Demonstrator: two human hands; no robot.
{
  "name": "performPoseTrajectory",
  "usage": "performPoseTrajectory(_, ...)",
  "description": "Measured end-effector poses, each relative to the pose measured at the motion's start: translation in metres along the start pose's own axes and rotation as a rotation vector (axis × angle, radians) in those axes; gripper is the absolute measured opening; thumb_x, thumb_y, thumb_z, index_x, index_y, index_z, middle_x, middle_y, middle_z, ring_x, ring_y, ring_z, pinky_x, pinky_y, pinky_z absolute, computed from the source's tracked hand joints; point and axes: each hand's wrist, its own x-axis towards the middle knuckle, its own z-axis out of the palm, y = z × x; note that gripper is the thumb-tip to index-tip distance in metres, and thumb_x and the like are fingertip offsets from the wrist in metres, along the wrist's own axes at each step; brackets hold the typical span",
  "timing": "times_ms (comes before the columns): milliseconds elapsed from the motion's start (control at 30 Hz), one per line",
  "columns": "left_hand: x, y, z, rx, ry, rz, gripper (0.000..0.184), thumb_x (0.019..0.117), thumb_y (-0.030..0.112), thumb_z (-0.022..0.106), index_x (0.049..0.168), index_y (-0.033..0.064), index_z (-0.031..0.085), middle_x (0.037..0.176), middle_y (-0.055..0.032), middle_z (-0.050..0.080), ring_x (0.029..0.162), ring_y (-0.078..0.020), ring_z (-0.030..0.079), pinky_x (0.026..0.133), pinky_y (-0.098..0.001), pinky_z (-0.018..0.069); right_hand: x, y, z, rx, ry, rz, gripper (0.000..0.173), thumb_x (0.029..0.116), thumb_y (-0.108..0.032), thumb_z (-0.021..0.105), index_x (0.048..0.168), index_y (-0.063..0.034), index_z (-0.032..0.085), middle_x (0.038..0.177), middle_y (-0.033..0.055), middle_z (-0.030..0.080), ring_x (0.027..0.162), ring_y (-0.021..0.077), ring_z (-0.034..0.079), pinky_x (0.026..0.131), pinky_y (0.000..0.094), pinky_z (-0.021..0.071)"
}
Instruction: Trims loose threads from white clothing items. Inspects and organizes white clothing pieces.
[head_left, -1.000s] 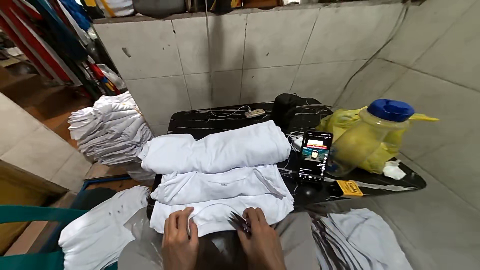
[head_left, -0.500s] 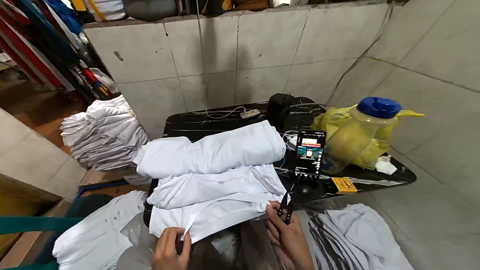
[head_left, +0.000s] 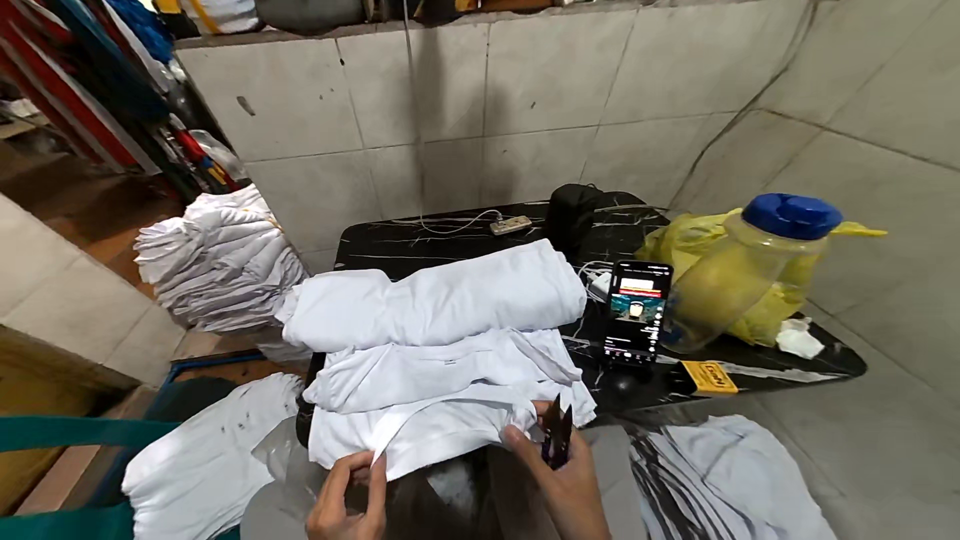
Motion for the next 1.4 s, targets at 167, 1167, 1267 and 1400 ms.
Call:
performPoseTrajectory(167,0.032,0.013,0.003,-0.874,0.136,-0.615,0.013,0.1024,0.002,0.048,0.104,-0.0002,0.061,0.089,-0.0061,0.073,0.078,-0.0155,0.073,0.072,-0.0339,0.0643,-0.008,0.011,-0.005,-0.748,0.020,-0.348,0.021,0.0752,-0.001,0.066,0.096,0.0010,0.072,0.068,0.0078,0.065,0.052,0.0161,0.058,0.048,0.0349,0.0490)
performPoseTrajectory(1167,0.005,0.000,0.013,-0.702,0.042,-0.049,0.006,0.0943,0.021,0.073,0.095,0.0152,0.073,0.095,0.0041,0.073,0.085,-0.0041,0.069,0.077,-0.0206,0.0597,-0.011,-0.002,0.064,-0.793,-0.488,-0.596,0.028,0.0972,-0.031,0.066,0.103,-0.0051,0.072,0.078,0.0079,0.070,0.061,0.0209,0.068,0.050,0.0391,0.0558)
performPoseTrajectory(1267,0.005,0.003,0.012,-0.681,0.042,-0.054,0.004,0.0938,0.019,0.073,0.094,0.0154,0.073,0.097,0.0043,0.073,0.088,-0.0044,0.070,0.079,-0.0209,0.0601,-0.016,0.001,0.074,-0.864,-0.425,-0.682,0.028,0.1010,-0.032,0.059,0.099,-0.0068,0.072,0.069,0.0058,0.065,0.053,0.0200,0.065,0.043,0.0364,0.0523)
performPoseTrajectory(1400,0.005,0.002,0.008,-0.698,0.032,-0.072,0.003,0.0955,0.015,0.070,0.096,0.0118,0.070,0.097,0.0002,0.074,0.088,-0.0083,0.071,0.080,-0.0241,0.0606,-0.022,-0.003,0.073,-0.877,-0.274,-0.642,0.030,0.1017,-0.030,0.058,0.097,-0.0054,0.073,0.069,0.0057,0.066,0.054,0.0195,0.065,0.044,0.0365,0.0524)
